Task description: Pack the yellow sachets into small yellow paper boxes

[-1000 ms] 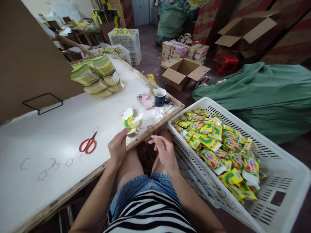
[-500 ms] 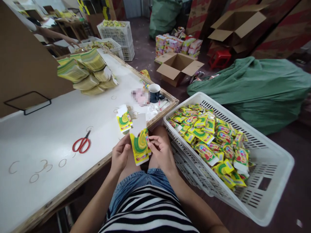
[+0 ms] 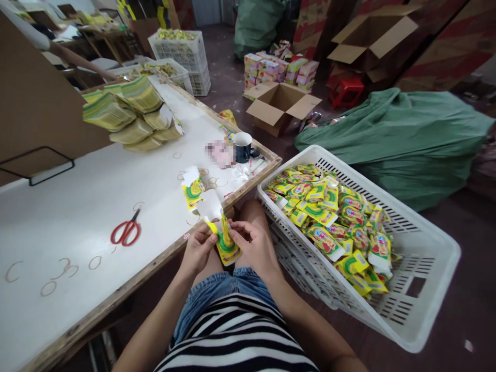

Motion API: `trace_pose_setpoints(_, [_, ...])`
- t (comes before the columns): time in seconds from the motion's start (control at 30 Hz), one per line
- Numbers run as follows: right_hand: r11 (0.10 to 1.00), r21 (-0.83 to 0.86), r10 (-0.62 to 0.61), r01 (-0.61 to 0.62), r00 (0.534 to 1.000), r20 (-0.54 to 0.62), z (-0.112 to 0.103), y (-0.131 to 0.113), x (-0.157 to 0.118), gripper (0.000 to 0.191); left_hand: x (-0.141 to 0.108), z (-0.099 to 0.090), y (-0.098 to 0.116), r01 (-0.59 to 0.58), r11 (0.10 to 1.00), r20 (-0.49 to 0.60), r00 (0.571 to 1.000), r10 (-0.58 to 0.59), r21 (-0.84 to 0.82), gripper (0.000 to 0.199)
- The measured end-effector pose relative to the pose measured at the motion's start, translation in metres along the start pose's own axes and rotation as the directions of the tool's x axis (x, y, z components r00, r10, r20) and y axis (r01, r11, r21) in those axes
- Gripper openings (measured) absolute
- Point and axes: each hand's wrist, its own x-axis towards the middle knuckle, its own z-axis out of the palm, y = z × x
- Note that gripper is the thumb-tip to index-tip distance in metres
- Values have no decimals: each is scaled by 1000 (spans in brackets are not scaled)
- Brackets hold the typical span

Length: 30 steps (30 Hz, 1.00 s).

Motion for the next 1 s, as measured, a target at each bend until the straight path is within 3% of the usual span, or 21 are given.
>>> trace_pose_setpoints(0.13, [994,-108,-35,36,999,13,2,-2,-2,37,2,1,1,-52,992,-137,988,68,116,43])
trace_pose_setpoints(0.23, [987,-157,-41,41,999,5,4,1,-1,30,2,4,1,-73,978,-167,980,107,196,36])
trace_pose_setpoints(0.3, [980,-192,-67,60,997,-29,5,4,1,27,0,7,1,-80,972,-172,978,120,223,41])
trace_pose_setpoints(0.37, [971,-216,-124,106,990,-72,5,7,3,26,-2,8,2,-73,970,-177,977,116,232,58])
trace_pose_setpoints(0.43, [963,-217,-181,163,981,-64,2,7,4,36,-5,7,5,-55,972,-147,985,90,227,72])
trace_pose_setpoints(0.53, [954,-205,-207,218,975,74,-6,3,6,51,-10,1,13,-47,972,-28,998,55,230,73])
trace_pose_setpoints(0.63, [957,-169,-195,235,954,227,-15,-6,7,45,-13,-7,23,-41,975,99,995,19,220,56])
trace_pose_setpoints(0.77, [950,-192,-168,246,922,349,-22,-23,8,26,-15,-10,28,51,988,203,976,-81,149,40])
trace_pose_setpoints(0.83, [926,-251,-181,281,916,357,-23,-29,9,28,-16,-9,27,87,988,219,969,-113,127,45])
trace_pose_setpoints(0.93, [889,-297,-259,350,917,303,-21,-29,11,32,-17,-8,25,103,987,215,968,-128,124,79])
trace_pose_setpoints(1.0, [902,-266,-281,340,930,236,-19,-25,11,26,-16,-9,24,122,983,223,963,-151,137,88])
